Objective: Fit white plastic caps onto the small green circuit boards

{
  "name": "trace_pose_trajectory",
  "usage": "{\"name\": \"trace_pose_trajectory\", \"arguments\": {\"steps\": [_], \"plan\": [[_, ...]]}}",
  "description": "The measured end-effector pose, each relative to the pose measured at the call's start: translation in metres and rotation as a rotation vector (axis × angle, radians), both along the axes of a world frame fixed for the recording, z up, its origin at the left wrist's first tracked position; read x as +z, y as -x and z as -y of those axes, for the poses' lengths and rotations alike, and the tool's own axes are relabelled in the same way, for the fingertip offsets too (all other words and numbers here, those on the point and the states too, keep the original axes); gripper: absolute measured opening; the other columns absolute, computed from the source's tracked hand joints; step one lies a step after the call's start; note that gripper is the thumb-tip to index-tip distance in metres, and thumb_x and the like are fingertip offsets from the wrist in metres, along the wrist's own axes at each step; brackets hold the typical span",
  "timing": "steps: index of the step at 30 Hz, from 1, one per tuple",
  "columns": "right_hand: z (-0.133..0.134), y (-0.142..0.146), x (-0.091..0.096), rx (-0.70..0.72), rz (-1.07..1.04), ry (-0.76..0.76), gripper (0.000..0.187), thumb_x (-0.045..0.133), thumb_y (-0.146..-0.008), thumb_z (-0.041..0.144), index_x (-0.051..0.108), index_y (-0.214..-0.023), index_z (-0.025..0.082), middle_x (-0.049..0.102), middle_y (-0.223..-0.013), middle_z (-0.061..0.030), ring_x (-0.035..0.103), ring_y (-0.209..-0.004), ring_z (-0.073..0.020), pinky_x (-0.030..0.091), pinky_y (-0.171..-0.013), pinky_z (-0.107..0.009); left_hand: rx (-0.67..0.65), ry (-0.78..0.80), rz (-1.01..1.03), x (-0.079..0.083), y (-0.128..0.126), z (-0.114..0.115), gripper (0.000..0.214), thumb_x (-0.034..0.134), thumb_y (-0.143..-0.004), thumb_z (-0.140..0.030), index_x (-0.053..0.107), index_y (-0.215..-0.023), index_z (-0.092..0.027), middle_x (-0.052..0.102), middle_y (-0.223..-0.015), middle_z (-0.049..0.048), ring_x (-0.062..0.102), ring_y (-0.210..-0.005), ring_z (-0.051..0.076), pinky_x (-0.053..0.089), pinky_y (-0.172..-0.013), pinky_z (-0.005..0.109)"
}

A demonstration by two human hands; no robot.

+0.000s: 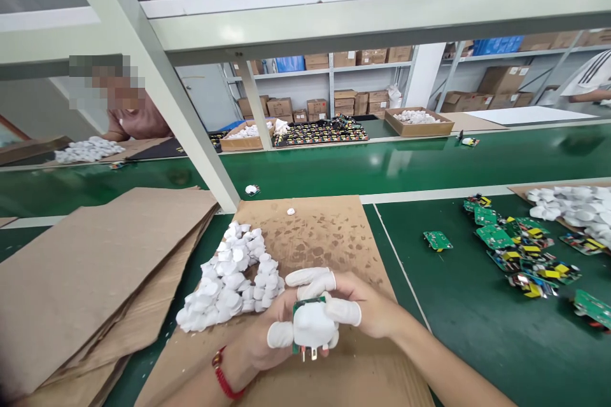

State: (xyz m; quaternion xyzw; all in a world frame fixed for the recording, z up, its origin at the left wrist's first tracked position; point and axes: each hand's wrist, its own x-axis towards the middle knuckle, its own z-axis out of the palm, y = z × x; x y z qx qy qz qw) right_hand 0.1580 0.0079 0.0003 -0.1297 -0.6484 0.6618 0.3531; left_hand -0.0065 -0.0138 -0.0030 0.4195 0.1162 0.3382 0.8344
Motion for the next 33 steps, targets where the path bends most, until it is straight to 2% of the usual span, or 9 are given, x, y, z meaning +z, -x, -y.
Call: {"name": "trace_pose_trajectory", "arguments": {"steps": [5,8,12,14,18,22,25,27,33], "plan": [[0.0031,0.0000,0.0023,-0.029,-0.020,-0.077,0.028,0.057,-0.083,0.040,0.063,-0.105,0.024,0.054,-0.122,-0.0116,0.051,-0.111,-0.0235,0.041,-0.090,-0.042,0.009,0.032,0.050,-0.0070,0.0016,-0.0009,0.036,0.076,-0.055,-0.040,0.061,-0.073,-0.013,0.064,-0.073,0.0048,0.060,-0.073,0.018,0.044,-0.061,0.025],[0.0052,0.0011,0.0055,-0.074,-0.006,-0.093,0.029,0.051,-0.086,0.041,0.062,-0.106,0.022,0.055,-0.117,-0.0121,0.054,-0.106,-0.0236,0.042,-0.090,-0.044,-0.001,0.055,0.079,-0.0049,0.0009,-0.0019,0.033,0.076,-0.056,-0.035,0.060,-0.073,-0.013,0.063,-0.069,0.0028,0.060,-0.070,0.016,0.046,-0.064,0.026],[0.0056,0.0014,0.0037,-0.014,-0.027,-0.038,0.037,0.052,-0.083,0.048,0.061,-0.110,0.024,0.051,-0.122,-0.0121,0.057,-0.098,-0.0242,0.053,-0.068,-0.034,0.004,0.105,0.105,-0.0023,-0.0007,-0.0004,0.037,0.077,-0.054,-0.033,0.062,-0.080,-0.012,0.063,-0.066,0.0020,0.061,-0.064,0.015,0.047,-0.059,0.024],[0.0049,0.0014,0.0018,0.004,-0.015,-0.008,0.037,0.057,-0.081,0.047,0.060,-0.110,0.024,0.049,-0.122,-0.0118,0.058,-0.094,-0.0227,0.053,-0.060,-0.028,0.023,0.131,0.083,-0.0047,-0.0004,0.0006,0.035,0.077,-0.055,-0.030,0.063,-0.082,-0.013,0.063,-0.064,0.0016,0.061,-0.063,0.015,0.046,-0.057,0.023],[0.0040,0.0030,0.0008,-0.052,0.041,-0.070,0.036,0.057,-0.081,0.045,0.061,-0.108,0.022,0.050,-0.117,-0.0128,0.058,-0.089,-0.0204,0.052,-0.058,-0.026,0.099,0.149,-0.011,-0.0096,0.0015,0.0002,0.032,0.078,-0.056,-0.028,0.064,-0.081,-0.013,0.064,-0.067,0.0026,0.062,-0.069,0.016,0.047,-0.063,0.025],[0.0033,0.0044,0.0042,-0.042,0.005,-0.017,0.036,0.048,-0.086,0.047,0.058,-0.112,0.024,0.047,-0.120,-0.0129,0.059,-0.064,-0.0114,0.049,-0.050,-0.023,0.121,0.126,0.003,-0.0050,0.0029,-0.0008,0.024,0.075,-0.061,-0.027,0.065,-0.078,-0.013,0.066,-0.074,0.0046,0.062,-0.072,0.016,0.048,-0.066,0.026],[0.0023,0.0030,0.0061,-0.008,0.000,-0.041,0.042,0.044,-0.086,0.051,0.054,-0.117,0.023,0.052,-0.114,-0.0122,0.058,-0.065,-0.0122,0.050,-0.054,-0.025,0.106,0.120,0.098,-0.0016,0.0029,0.0015,0.023,0.072,-0.066,-0.029,0.067,-0.083,-0.015,0.068,-0.076,0.0053,0.063,-0.071,0.015,0.049,-0.061,0.022],[0.0017,0.0017,0.0055,-0.015,0.038,-0.096,0.046,0.048,-0.084,0.052,0.052,-0.119,0.022,0.054,-0.112,-0.0122,0.058,-0.073,-0.0160,0.050,-0.059,-0.027,0.101,0.131,0.117,-0.0015,0.0026,0.0036,0.026,0.070,-0.068,-0.031,0.068,-0.090,-0.017,0.069,-0.078,0.0059,0.064,-0.072,0.015,0.050,-0.061,0.021],[0.0019,0.0015,0.0050,-0.194,0.224,-0.314,0.037,0.050,-0.085,0.041,0.055,-0.113,0.018,0.051,-0.119,-0.0133,0.053,-0.101,-0.0233,0.043,-0.087,-0.037,0.156,0.173,0.056,-0.0039,0.0024,0.0014,0.012,0.068,-0.070,-0.023,0.069,-0.079,-0.014,0.069,-0.070,0.0043,0.063,-0.062,0.012,0.052,-0.059,0.020]]}}
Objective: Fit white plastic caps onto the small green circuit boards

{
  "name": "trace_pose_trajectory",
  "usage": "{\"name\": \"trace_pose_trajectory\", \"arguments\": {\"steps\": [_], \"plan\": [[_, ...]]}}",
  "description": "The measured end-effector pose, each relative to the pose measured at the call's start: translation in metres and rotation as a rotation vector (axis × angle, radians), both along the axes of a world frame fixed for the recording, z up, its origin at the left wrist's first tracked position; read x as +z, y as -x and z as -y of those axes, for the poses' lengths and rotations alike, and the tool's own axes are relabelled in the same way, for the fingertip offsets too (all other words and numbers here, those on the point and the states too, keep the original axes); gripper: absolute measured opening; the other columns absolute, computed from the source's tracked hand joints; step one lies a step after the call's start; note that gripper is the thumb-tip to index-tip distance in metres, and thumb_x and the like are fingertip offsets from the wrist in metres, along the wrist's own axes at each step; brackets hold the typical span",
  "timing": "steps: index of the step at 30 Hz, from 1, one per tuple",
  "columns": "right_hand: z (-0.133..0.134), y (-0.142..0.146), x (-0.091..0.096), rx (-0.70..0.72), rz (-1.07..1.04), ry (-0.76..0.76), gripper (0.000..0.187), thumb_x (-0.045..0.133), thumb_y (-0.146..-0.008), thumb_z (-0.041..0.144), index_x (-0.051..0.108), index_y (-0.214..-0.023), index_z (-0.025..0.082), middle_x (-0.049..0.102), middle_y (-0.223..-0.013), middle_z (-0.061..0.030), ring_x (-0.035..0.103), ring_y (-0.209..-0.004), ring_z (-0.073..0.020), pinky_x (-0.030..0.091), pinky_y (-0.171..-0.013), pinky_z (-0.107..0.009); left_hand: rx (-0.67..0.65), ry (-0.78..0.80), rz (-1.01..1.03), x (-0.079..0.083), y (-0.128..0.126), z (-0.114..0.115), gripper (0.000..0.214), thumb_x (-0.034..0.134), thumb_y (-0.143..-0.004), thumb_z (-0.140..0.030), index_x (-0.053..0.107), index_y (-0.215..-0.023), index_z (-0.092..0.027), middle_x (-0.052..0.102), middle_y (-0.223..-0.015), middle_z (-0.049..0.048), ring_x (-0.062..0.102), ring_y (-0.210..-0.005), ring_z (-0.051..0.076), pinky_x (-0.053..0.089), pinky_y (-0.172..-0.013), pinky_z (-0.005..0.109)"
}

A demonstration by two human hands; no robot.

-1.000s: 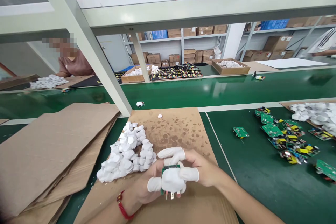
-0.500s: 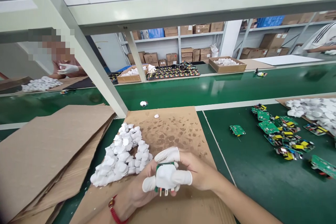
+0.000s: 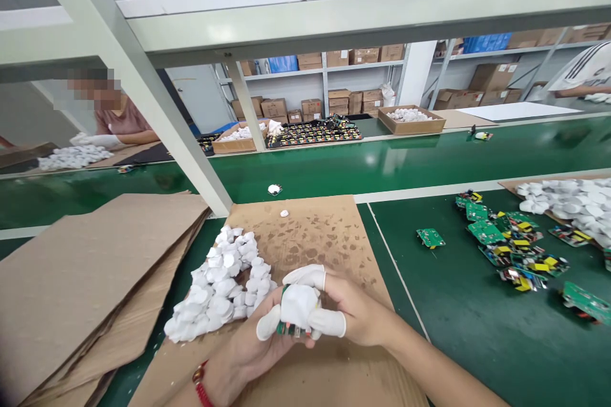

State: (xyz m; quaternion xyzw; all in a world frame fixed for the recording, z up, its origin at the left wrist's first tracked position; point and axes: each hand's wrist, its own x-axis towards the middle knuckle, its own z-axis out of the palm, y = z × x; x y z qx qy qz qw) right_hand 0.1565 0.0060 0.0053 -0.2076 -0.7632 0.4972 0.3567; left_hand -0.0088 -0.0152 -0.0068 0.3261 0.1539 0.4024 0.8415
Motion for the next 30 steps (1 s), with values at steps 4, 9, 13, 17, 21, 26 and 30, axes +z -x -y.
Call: {"name": "trace_pose_trajectory", "arguments": {"steps": [4,9,13,17,21,26,30], "plan": [[0.000,0.000,0.005,-0.004,0.014,-0.030,0.037,0.042,-0.088,0.046,0.058,-0.106,0.017,0.054,-0.116,-0.0129,0.049,-0.108,-0.0247,0.039,-0.092,-0.038,0.012,0.032,0.016,-0.004,0.001,-0.004,0.019,0.066,-0.072,-0.030,0.068,-0.085,-0.016,0.068,-0.068,0.0045,0.063,-0.060,0.013,0.051,-0.055,0.022],[0.001,0.000,0.004,0.070,-0.035,0.151,0.045,0.049,-0.084,0.049,0.052,-0.116,0.017,0.052,-0.114,-0.0131,0.058,-0.095,-0.0234,0.046,-0.082,-0.038,-0.015,-0.006,0.014,-0.003,-0.002,-0.003,0.023,0.067,-0.070,-0.034,0.067,-0.076,-0.012,0.064,-0.063,0.0047,0.060,-0.054,0.013,0.048,-0.051,0.022],[0.002,0.001,0.001,0.054,-0.013,0.190,0.034,0.058,-0.080,0.037,0.057,-0.107,0.017,0.052,-0.113,-0.0137,0.060,-0.084,-0.0204,0.050,-0.072,-0.035,-0.015,0.016,-0.040,0.002,-0.002,-0.003,0.024,0.073,-0.064,-0.034,0.066,-0.071,-0.012,0.060,-0.059,0.0021,0.059,-0.056,0.012,0.045,-0.053,0.020],[0.003,0.001,-0.001,0.084,-0.091,0.284,0.035,0.065,-0.075,0.030,0.058,-0.108,0.020,0.051,-0.115,-0.0131,0.061,-0.078,-0.0173,0.052,-0.062,-0.029,-0.075,-0.057,-0.071,0.000,0.001,-0.004,0.031,0.073,-0.062,-0.039,0.062,-0.066,-0.010,0.060,-0.059,0.0042,0.060,-0.059,0.014,0.044,-0.053,0.021],[0.002,0.002,-0.006,0.238,-0.241,0.463,0.040,0.068,-0.073,0.034,0.057,-0.110,0.023,0.046,-0.122,-0.0120,0.063,-0.066,-0.0135,0.052,-0.054,-0.025,-0.099,-0.080,-0.095,0.000,0.001,-0.005,0.032,0.073,-0.061,-0.040,0.061,-0.068,-0.011,0.062,-0.064,0.0056,0.060,-0.057,0.014,0.042,-0.049,0.020],[-0.001,0.003,-0.005,0.209,-0.193,0.391,0.035,0.068,-0.073,0.027,0.061,-0.107,0.023,0.049,-0.113,-0.0101,0.062,-0.070,-0.0141,0.053,-0.056,-0.026,-0.100,-0.117,-0.176,0.003,-0.001,-0.005,0.038,0.075,-0.059,-0.035,0.063,-0.086,-0.012,0.063,-0.073,0.0055,0.059,-0.064,0.015,0.042,-0.056,0.023],[-0.002,0.003,-0.004,0.116,-0.108,0.161,0.034,0.069,-0.071,0.022,0.063,-0.105,0.020,0.053,-0.107,-0.0119,0.056,-0.093,-0.0221,0.052,-0.070,-0.033,-0.065,-0.149,-0.243,0.003,0.002,-0.007,0.031,0.075,-0.060,-0.035,0.064,-0.078,-0.011,0.060,-0.073,0.0036,0.055,-0.069,0.014,0.041,-0.063,0.024]]}}
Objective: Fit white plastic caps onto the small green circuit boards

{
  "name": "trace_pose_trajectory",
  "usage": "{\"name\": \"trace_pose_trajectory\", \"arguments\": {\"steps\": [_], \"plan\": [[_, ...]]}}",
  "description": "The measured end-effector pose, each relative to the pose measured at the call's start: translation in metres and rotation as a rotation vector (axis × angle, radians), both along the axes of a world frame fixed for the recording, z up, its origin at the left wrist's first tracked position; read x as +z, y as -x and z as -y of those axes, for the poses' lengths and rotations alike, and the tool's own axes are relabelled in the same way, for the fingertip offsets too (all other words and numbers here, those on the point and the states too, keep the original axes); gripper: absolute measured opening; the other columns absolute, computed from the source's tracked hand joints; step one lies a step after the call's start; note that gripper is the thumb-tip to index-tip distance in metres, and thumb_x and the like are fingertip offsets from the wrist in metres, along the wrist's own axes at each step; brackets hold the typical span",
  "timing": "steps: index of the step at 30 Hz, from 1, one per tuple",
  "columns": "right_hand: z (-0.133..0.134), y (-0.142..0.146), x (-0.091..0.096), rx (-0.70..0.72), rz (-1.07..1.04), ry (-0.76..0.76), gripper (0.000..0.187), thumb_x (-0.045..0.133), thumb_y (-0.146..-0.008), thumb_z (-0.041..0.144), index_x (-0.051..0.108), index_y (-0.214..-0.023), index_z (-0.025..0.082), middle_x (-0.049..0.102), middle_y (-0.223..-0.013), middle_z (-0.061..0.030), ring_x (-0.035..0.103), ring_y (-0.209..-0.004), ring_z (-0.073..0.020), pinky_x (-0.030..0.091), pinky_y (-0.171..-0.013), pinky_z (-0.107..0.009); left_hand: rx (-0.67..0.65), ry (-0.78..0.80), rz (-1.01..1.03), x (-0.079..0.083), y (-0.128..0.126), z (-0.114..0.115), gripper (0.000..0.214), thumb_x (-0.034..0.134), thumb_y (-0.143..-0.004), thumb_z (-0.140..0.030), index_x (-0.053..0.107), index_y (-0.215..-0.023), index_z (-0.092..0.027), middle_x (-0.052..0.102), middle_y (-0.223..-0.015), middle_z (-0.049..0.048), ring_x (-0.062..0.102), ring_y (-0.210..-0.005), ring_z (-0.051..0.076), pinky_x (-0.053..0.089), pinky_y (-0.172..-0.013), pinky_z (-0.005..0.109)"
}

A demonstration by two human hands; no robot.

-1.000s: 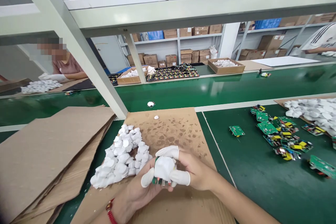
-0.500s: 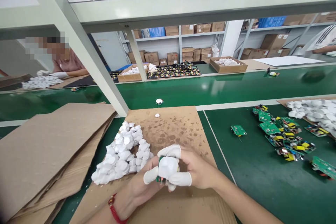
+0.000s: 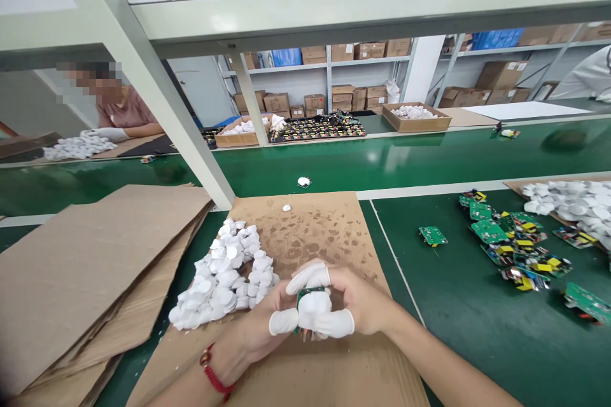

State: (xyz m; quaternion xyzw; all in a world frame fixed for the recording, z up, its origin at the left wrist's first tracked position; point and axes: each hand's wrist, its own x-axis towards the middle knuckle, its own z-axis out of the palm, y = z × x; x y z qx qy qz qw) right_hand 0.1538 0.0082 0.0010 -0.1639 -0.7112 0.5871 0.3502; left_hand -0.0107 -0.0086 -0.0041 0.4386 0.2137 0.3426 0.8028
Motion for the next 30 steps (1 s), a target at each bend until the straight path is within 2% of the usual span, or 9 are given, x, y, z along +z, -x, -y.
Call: {"name": "trace_pose_trajectory", "arguments": {"steps": [4,7,9,12,14,18,24,27,30], "plan": [[-0.0008,-0.0001,-0.0047,0.007,-0.093,0.099,0.037,0.069,-0.072,0.036,0.062,-0.106,0.024,0.052,-0.111,-0.0105,0.059,-0.083,-0.0187,0.052,-0.061,-0.029,-0.022,-0.010,0.056,0.0003,0.0014,-0.0001,0.034,0.074,-0.060,-0.038,0.061,-0.079,-0.013,0.059,-0.076,0.0031,0.055,-0.073,0.015,0.042,-0.069,0.026],[-0.0032,-0.0024,-0.0050,0.054,-0.152,0.120,0.047,0.053,-0.077,0.058,0.065,-0.102,0.020,0.058,-0.108,-0.0123,0.059,-0.086,-0.0221,0.051,-0.057,-0.029,-0.071,-0.006,0.098,0.0034,0.0001,0.0003,0.036,0.073,-0.062,-0.034,0.058,-0.089,-0.015,0.059,-0.076,0.0031,0.056,-0.070,0.015,0.043,-0.067,0.028],[-0.0051,-0.0044,-0.0034,0.101,-0.140,0.136,0.054,0.044,-0.080,0.062,0.066,-0.101,0.017,0.059,-0.108,-0.0142,0.061,-0.079,-0.0210,0.050,-0.052,-0.027,-0.080,-0.014,0.078,0.0049,-0.0008,0.0001,0.034,0.073,-0.062,-0.030,0.057,-0.089,-0.015,0.059,-0.075,0.0030,0.056,-0.070,0.014,0.043,-0.065,0.027],[-0.0073,-0.0067,-0.0009,0.130,-0.109,0.161,0.039,0.054,-0.080,0.052,0.067,-0.096,0.019,0.058,-0.111,-0.0127,0.060,-0.065,-0.0147,0.049,-0.050,-0.026,-0.080,-0.019,0.052,0.0039,-0.0014,-0.0010,0.033,0.074,-0.060,-0.028,0.057,-0.085,-0.014,0.058,-0.073,0.0019,0.054,-0.067,0.013,0.043,-0.062,0.025],[-0.0080,-0.0074,0.0002,0.107,-0.093,0.121,0.027,0.060,-0.079,0.044,0.067,-0.089,0.020,0.058,-0.112,-0.0109,0.060,-0.080,-0.0177,0.051,-0.064,-0.032,-0.080,-0.015,0.054,0.0017,-0.0014,-0.0016,0.035,0.075,-0.058,-0.026,0.057,-0.086,-0.015,0.058,-0.071,0.0010,0.054,-0.064,0.012,0.043,-0.060,0.024],[-0.0076,-0.0077,0.0021,0.066,-0.058,-0.021,0.018,0.059,-0.082,0.036,0.064,-0.084,0.019,0.060,-0.108,-0.0103,0.047,-0.111,-0.0227,0.041,-0.088,-0.042,-0.061,-0.037,0.030,-0.0006,-0.0009,-0.0016,0.029,0.074,-0.059,-0.024,0.059,-0.081,-0.012,0.057,-0.071,0.0020,0.053,-0.063,0.011,0.043,-0.059,0.023],[-0.0026,-0.0031,0.0021,-0.015,-0.053,0.010,0.035,0.046,-0.085,0.049,0.060,-0.080,0.017,0.057,-0.108,-0.0117,0.056,-0.091,-0.0216,0.046,-0.081,-0.042,-0.014,-0.035,0.031,0.0020,-0.0021,-0.0002,0.034,0.073,-0.062,-0.025,0.057,-0.090,-0.015,0.058,-0.075,0.0015,0.053,-0.065,0.011,0.043,-0.062,0.023],[-0.0028,-0.0018,0.0006,-0.007,-0.025,0.038,0.034,0.053,-0.081,0.050,0.057,-0.075,0.017,0.057,-0.108,-0.0111,0.057,-0.080,-0.0191,0.050,-0.071,-0.038,0.006,-0.059,0.046,0.0018,-0.0037,0.0005,0.032,0.074,-0.061,-0.027,0.057,-0.085,-0.014,0.058,-0.074,0.0020,0.053,-0.066,0.012,0.045,-0.064,0.026],[-0.0045,-0.0023,-0.0005,-0.020,-0.006,-0.041,0.031,0.057,-0.078,0.049,0.057,-0.075,0.018,0.058,-0.103,-0.0104,0.055,-0.089,-0.0213,0.047,-0.078,-0.040,0.029,-0.062,0.015,0.0016,-0.0038,0.0010,0.034,0.074,-0.062,-0.029,0.058,-0.087,-0.014,0.057,-0.076,0.0025,0.053,-0.066,0.012,0.044,-0.066,0.026]]}}
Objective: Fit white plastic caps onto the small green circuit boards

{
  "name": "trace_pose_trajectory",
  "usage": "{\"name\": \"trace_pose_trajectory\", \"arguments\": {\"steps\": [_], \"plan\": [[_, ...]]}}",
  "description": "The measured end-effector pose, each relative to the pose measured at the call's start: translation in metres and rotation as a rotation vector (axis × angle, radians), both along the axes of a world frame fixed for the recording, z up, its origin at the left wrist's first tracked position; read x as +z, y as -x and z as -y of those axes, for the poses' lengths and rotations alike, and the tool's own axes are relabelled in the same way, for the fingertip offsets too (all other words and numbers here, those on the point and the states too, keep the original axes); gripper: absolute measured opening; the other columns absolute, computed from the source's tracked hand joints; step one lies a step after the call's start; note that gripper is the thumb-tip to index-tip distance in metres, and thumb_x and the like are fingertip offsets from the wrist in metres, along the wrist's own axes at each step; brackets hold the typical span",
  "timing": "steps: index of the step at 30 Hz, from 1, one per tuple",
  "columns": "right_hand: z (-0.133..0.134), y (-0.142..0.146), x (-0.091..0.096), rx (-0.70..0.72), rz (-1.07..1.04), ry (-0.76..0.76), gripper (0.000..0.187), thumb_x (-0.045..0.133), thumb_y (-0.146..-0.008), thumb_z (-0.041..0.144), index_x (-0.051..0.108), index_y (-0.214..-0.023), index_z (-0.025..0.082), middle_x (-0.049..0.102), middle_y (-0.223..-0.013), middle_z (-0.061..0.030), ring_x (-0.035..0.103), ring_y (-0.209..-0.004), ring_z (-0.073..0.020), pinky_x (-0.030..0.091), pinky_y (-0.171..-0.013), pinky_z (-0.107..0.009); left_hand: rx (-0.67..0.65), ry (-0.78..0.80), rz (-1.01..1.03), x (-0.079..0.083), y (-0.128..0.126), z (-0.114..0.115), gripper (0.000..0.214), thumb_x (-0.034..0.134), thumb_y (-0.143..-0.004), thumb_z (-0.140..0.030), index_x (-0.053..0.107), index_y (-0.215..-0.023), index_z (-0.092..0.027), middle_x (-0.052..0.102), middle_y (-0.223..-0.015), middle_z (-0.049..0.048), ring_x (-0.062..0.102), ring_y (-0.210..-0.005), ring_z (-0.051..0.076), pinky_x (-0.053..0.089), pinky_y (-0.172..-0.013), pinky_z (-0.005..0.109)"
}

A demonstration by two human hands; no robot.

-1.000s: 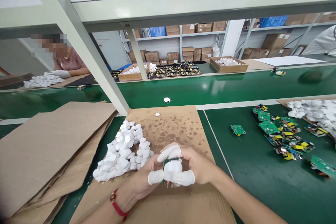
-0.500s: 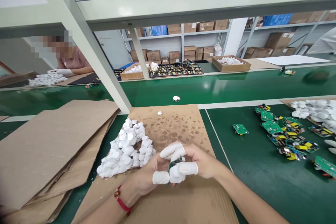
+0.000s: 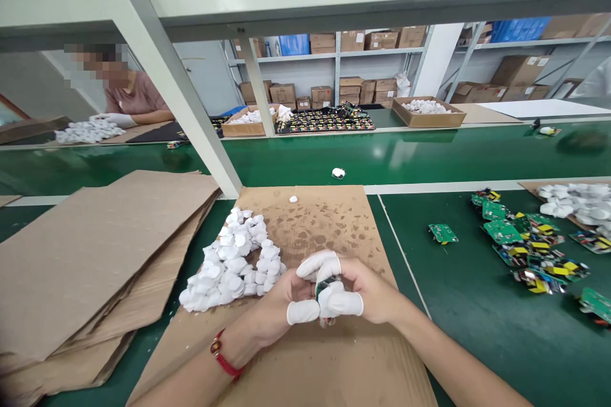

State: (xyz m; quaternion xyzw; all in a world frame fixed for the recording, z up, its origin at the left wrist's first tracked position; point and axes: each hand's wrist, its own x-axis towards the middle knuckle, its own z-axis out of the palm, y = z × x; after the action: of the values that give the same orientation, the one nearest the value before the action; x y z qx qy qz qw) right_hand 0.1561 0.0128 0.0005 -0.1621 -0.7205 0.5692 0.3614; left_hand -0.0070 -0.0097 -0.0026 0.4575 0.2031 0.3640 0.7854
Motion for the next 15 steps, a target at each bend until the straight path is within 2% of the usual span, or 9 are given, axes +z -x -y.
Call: {"name": "trace_pose_trajectory", "arguments": {"steps": [1,3,6,8,10,15], "plan": [[-0.0003,-0.0001,-0.0004,-0.004,0.006,-0.020,0.031,0.058,-0.078,0.049,0.057,-0.075,0.018,0.057,-0.103,-0.0106,0.053,-0.094,-0.0225,0.047,-0.080,-0.041,0.004,0.002,-0.012,0.0001,0.0003,0.0001,0.035,0.074,-0.062,-0.031,0.058,-0.088,-0.014,0.057,-0.077,0.0026,0.053,-0.066,0.012,0.044,-0.067,0.026],[0.0001,0.0002,-0.0017,0.004,0.004,0.017,0.027,0.058,-0.079,0.045,0.057,-0.076,0.018,0.055,-0.104,-0.0110,0.053,-0.094,-0.0221,0.051,-0.070,-0.035,0.009,0.010,-0.031,0.0005,0.0008,0.0000,0.036,0.074,-0.062,-0.032,0.058,-0.090,-0.014,0.057,-0.077,0.0029,0.054,-0.067,0.012,0.044,-0.067,0.025],[0.0026,0.0018,-0.0050,0.025,-0.041,0.148,0.027,0.055,-0.081,0.044,0.058,-0.082,0.017,0.052,-0.108,-0.0110,0.058,-0.068,-0.0136,0.051,-0.049,-0.024,0.001,0.020,-0.030,0.0004,0.0004,-0.0002,0.032,0.072,-0.065,-0.033,0.058,-0.087,-0.014,0.057,-0.075,0.0031,0.054,-0.068,0.012,0.044,-0.068,0.026],[0.0041,0.0027,-0.0070,0.022,-0.073,0.192,0.037,0.045,-0.085,0.052,0.058,-0.085,0.017,0.051,-0.109,-0.0114,0.055,-0.053,-0.0080,0.048,-0.042,-0.021,-0.007,0.014,-0.013,-0.0003,-0.0005,0.0000,0.027,0.069,-0.068,-0.033,0.058,-0.083,-0.013,0.057,-0.075,0.0038,0.054,-0.069,0.013,0.044,-0.069,0.027],[0.0047,0.0027,-0.0076,0.028,-0.065,0.221,0.042,0.041,-0.086,0.055,0.058,-0.090,0.017,0.051,-0.111,-0.0118,0.055,-0.051,-0.0071,0.047,-0.041,-0.020,-0.013,0.015,0.003,-0.0010,-0.0016,0.0004,0.026,0.068,-0.069,-0.033,0.058,-0.081,-0.013,0.057,-0.075,0.0045,0.054,-0.069,0.014,0.044,-0.069,0.027],[0.0034,0.0017,-0.0051,0.045,-0.005,0.217,0.024,0.061,-0.079,0.038,0.058,-0.094,0.020,0.050,-0.108,-0.0088,0.057,-0.060,-0.0098,0.051,-0.048,-0.022,0.016,0.045,0.029,-0.0004,-0.0021,0.0010,0.025,0.069,-0.068,-0.032,0.058,-0.080,-0.013,0.056,-0.072,0.0022,0.053,-0.066,0.011,0.044,-0.071,0.026]]}}
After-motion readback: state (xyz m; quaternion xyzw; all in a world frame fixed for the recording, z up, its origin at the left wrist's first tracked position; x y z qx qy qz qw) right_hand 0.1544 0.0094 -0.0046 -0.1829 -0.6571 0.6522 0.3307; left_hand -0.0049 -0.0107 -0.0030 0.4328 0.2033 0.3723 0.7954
